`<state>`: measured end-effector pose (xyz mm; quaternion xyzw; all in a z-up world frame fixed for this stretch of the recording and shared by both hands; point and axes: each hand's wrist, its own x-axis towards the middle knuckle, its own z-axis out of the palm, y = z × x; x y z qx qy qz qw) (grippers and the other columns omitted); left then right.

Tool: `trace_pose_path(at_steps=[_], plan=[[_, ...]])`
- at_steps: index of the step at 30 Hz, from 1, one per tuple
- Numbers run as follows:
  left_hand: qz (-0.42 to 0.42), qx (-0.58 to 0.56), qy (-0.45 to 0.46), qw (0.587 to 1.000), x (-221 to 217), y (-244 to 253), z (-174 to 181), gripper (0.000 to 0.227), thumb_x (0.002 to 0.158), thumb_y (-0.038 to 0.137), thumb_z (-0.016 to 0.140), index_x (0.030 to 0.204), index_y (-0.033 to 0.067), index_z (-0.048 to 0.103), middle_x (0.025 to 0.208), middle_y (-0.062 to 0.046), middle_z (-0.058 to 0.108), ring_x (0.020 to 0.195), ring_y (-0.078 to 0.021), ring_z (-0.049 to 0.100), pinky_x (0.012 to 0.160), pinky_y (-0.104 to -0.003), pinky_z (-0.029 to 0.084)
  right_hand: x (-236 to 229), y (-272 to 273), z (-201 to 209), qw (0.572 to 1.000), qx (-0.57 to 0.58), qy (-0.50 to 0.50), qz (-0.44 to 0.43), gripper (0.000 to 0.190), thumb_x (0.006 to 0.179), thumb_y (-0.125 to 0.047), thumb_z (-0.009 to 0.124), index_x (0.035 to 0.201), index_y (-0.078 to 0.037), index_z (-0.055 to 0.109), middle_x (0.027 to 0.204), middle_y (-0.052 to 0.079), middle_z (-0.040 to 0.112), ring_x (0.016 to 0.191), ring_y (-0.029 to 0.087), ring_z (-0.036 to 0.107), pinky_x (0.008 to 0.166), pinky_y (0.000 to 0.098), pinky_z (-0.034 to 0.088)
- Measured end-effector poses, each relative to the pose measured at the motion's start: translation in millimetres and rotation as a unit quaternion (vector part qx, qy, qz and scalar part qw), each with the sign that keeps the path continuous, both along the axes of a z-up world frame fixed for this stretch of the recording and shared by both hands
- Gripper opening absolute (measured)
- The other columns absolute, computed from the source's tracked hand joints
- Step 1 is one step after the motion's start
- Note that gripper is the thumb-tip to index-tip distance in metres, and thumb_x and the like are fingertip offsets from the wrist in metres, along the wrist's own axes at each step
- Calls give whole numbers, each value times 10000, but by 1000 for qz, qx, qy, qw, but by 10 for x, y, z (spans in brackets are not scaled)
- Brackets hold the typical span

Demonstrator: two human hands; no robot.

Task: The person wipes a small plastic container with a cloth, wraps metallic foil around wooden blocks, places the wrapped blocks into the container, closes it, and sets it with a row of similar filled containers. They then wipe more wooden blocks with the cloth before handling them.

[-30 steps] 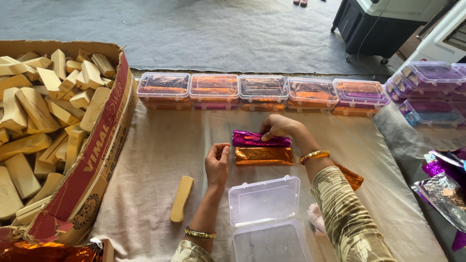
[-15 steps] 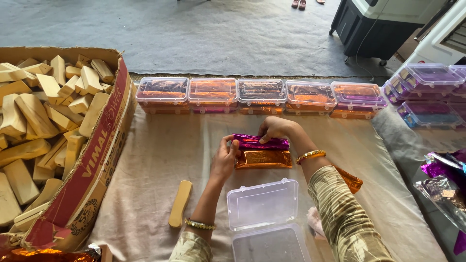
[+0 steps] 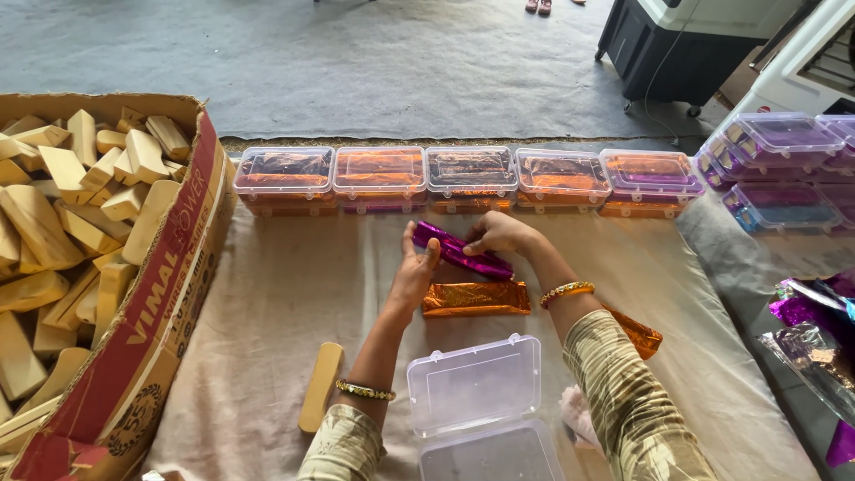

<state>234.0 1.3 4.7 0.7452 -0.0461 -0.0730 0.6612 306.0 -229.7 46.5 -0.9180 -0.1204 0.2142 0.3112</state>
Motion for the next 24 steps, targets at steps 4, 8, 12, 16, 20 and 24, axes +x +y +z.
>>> trace_pose_path(at_steps=[4, 8, 12, 16, 20, 24], plan=[[-7, -226, 59, 972, -81, -5, 411, 987, 941, 493, 598, 1616, 337, -106, 1140, -106, 674, 1033, -197, 661, 944, -377, 525, -54, 184, 106, 988, 132, -1, -81, 347, 812, -180, 835, 1113, -13, 788, 923, 76, 784, 802, 144, 687, 752, 313, 563], [22, -385, 20, 923, -139, 38, 596, 959, 963, 334, 632, 1610, 361, -75, 1278, -97, 630, 1107, -206, 641, 983, -422, 526, -175, 429, 364, 957, 258, -58, -121, 315, 811, -128, 823, 1097, -4, 777, 937, 50, 787, 810, 116, 713, 761, 287, 584], [38, -445, -10, 895, -333, 136, 877, 916, 962, 263, 642, 1612, 335, -1, 1293, -87, 634, 1129, -210, 649, 975, -437, 536, -489, 669, 797, 950, 254, -142, -115, 314, 831, -113, 826, 1118, -2, 765, 950, 73, 781, 828, 113, 695, 767, 291, 576], [54, -467, -48, 881, -544, 224, 1080, 806, 981, 163, 637, 1608, 263, 142, 1290, -55, 644, 1148, -181, 644, 965, -432, 538, -899, 877, 1194, 936, 269, -207, -95, 338, 806, -77, 824, 1126, 1, 747, 983, 75, 792, 863, 106, 733, 808, 275, 605], [57, -490, -76, 866, -854, 298, 1313, 681, 976, 35, 631, 1555, 182, 304, 1267, -24, 637, 1147, -176, 645, 963, -435, 569, -1345, 1064, 1569, 925, 273, -250, -89, 318, 783, -22, 795, 1100, -16, 768, 998, 88, 811, 873, 104, 762, 820, 268, 625], [53, -518, -92, 849, -1262, 386, 1516, 572, 973, -8, 621, 1485, 128, 407, 1295, -37, 650, 1161, -190, 651, 967, -435, 575, -1944, 1175, 1954, 926, 234, -284, -84, 329, 764, -43, 824, 1089, -45, 770, 979, 74, 806, 863, 114, 767, 822, 275, 624]])
